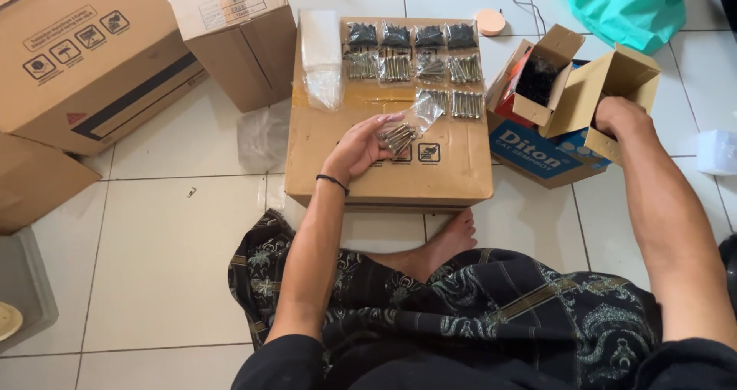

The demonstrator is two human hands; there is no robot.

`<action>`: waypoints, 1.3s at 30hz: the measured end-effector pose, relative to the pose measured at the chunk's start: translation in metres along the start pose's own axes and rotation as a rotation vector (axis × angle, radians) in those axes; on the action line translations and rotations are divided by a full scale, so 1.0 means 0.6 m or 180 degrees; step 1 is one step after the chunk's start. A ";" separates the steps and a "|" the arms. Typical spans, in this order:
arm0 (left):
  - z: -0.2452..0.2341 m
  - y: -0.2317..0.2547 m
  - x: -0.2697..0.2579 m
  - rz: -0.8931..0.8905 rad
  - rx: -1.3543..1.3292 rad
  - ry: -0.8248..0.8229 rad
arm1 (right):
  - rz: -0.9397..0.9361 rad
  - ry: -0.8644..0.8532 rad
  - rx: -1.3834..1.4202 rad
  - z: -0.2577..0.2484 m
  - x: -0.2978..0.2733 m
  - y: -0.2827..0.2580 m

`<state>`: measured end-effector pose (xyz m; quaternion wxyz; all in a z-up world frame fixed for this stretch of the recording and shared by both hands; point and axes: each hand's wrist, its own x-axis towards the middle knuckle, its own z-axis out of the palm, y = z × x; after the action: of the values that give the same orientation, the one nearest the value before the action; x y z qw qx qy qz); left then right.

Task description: Bagging small metal bolts into plastic bags for packaging

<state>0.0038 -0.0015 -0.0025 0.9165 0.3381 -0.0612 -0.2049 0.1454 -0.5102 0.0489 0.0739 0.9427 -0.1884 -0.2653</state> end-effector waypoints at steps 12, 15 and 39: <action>0.001 0.002 0.001 -0.0070 0.0025 -0.0024 | -0.0725 0.1329 0.0256 -0.004 -0.025 0.065; -0.008 -0.001 0.004 -0.0137 0.0170 -0.0022 | -0.0791 0.1769 0.1071 0.002 -0.035 0.080; -0.005 0.001 0.000 -0.0194 0.0185 -0.0066 | -0.2317 0.1088 0.3548 -0.063 -0.290 -0.178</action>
<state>0.0046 0.0011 -0.0044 0.8989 0.3642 -0.0662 -0.2344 0.0621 -0.3421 0.1375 -0.4873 0.8719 0.0463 0.0158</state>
